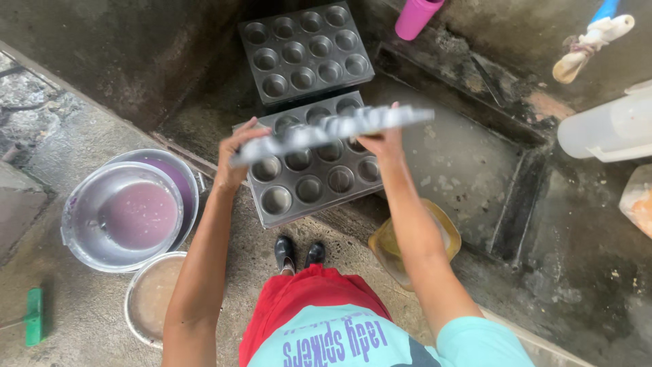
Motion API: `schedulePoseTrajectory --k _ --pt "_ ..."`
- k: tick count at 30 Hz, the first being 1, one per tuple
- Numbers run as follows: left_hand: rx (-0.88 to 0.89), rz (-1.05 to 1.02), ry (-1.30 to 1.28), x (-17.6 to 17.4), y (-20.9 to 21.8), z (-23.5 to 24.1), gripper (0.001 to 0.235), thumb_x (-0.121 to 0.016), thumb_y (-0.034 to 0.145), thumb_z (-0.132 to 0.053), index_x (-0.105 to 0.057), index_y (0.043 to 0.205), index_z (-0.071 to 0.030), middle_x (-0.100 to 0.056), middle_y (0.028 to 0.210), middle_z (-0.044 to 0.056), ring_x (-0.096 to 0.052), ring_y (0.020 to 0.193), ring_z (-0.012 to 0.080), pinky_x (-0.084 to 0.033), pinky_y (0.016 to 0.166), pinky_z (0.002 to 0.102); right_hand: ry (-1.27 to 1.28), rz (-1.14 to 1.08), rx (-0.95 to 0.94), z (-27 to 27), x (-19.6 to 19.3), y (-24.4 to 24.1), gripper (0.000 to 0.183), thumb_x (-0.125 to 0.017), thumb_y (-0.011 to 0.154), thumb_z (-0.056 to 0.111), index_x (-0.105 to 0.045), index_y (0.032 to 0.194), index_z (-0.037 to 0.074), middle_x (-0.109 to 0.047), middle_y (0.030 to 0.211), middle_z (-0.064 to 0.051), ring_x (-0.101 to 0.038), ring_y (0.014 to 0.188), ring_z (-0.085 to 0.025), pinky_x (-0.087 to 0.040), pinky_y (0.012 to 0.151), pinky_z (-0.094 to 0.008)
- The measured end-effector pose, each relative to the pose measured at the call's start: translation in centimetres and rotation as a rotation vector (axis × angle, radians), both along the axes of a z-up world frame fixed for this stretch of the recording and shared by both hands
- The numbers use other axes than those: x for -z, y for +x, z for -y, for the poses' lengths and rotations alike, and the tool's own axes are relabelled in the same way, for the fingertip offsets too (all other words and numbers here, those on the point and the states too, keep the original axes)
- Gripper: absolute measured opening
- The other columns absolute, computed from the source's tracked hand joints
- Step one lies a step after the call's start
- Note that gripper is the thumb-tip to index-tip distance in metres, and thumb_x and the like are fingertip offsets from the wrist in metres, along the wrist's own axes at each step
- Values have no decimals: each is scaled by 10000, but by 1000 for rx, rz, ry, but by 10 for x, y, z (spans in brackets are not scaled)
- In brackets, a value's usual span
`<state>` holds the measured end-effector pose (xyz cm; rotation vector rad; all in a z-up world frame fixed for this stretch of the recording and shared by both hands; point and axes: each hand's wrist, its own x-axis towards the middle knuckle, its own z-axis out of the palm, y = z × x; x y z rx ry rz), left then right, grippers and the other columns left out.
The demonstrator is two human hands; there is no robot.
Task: The person scrubs two metal muffin trays with a yellow sponge, repeatedly dipping the sponge into a yellow container of soapy water. They clean each cup of the trays, flip the trays over, and continue scrubbing the underside and edges.
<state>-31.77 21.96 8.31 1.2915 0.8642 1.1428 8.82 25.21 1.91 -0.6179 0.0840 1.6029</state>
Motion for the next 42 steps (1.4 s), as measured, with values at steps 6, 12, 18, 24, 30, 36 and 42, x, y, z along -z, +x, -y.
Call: schedulePoseTrajectory --k 6,12,18,24,30,36,42 --pt "-77 -903 384 32 -12 42 516 -513 947 -4 -618 1418 -186 -528 1523 9 -230 1547 336 -53 1236 615 -2 1075 -257 31 39 65 268 -655 945 138 -684 1153 -28 -739 1065 -148 -696 941 -258 -555 870 -386" --pt "-156 -1273 501 31 0 60 651 -523 913 27 -519 1523 -198 -510 1593 -8 -276 1572 326 -99 1248 652 46 1814 105 38 10 42 249 -616 933 49 -608 1178 6 -698 1047 -149 -700 895 -293 -535 801 -415" --pt "-98 -1274 143 4 81 70 737 -725 811 -523 -516 1444 -208 -414 1496 138 -289 1435 397 -121 1098 777 605 2376 -32 -22 -27 21 227 -684 854 48 -731 1075 77 -682 1041 -129 -607 1001 -365 -503 847 -474" --pt "-161 -1311 265 2 85 68 744 -725 818 -600 -553 1436 -224 -429 1501 118 -359 1390 389 -184 1065 790 952 2285 -252 -47 14 -197 233 -602 821 77 -756 988 129 -711 1016 -135 -668 1018 -345 -503 898 -497" --pt "-214 -1319 189 2 81 64 890 -756 754 -630 -523 1481 -172 -494 1331 145 -416 1291 360 -243 1102 715 786 2408 -104 -54 8 -127 139 -672 849 179 -741 938 96 -710 1012 -109 -652 991 -313 -530 874 -478" --pt "-254 -1334 219 2 87 77 943 -769 745 -643 -522 1478 -103 -510 1320 148 -431 1249 359 -285 1079 695 191 2359 -244 42 -7 27 320 -524 829 -55 -731 1060 22 -677 1042 -292 -643 998 -503 -521 899 -549" --pt "-212 -1362 206 1 86 69 934 -761 777 -661 -533 1491 -105 -507 1285 154 -437 1236 377 -316 1068 694 69 2330 -241 201 -29 -4 325 -523 794 -91 -705 1061 -52 -650 1003 -281 -623 980 -469 -498 878 -513"
